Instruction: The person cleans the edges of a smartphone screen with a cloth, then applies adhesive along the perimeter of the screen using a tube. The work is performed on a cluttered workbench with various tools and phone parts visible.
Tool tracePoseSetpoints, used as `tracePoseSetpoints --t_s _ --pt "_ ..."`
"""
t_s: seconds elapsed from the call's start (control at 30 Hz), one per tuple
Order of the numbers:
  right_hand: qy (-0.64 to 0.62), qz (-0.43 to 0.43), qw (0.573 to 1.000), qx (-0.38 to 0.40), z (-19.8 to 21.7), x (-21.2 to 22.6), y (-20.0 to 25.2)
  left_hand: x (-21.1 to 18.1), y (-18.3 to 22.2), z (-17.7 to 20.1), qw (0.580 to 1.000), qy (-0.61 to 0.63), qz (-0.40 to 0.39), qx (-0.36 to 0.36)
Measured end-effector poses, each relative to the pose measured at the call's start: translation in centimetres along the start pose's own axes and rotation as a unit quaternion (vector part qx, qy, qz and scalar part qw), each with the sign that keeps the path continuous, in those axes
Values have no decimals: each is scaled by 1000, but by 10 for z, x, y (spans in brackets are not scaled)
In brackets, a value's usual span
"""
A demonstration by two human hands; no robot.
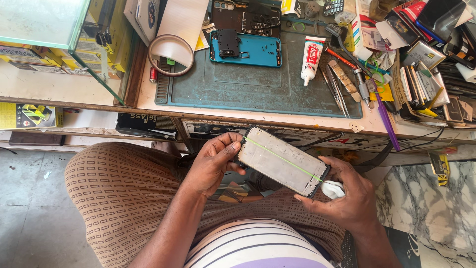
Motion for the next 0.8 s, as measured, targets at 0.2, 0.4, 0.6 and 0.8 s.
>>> tracePoseSetpoints --t_s 0.2,0.4,0.6,0.8 --pt "3 -29 1000 9 0 -3 -7 -6 4 0 1000 -15 -15 3" --pt "-52 -85 994 43 -2 -14 -25 -22 9 -5 999 12 -29 -18" --pt "-39 -71 991 110 -14 -15 -69 -49 8 2 995 15 -80 -53" --pt "-70 -72 985 143 -14 -16 -104 -67 -3 17 986 40 -110 -116"
Point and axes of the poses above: each hand's wrist, its own y-axis away from the middle knuckle, its own z-axis out of the back of the hand, x = y × z, the point moved 8 cm from there along -y, towards the middle knuckle, and after that the axes turned 2 degrees about -z, right-handed, at the moved point
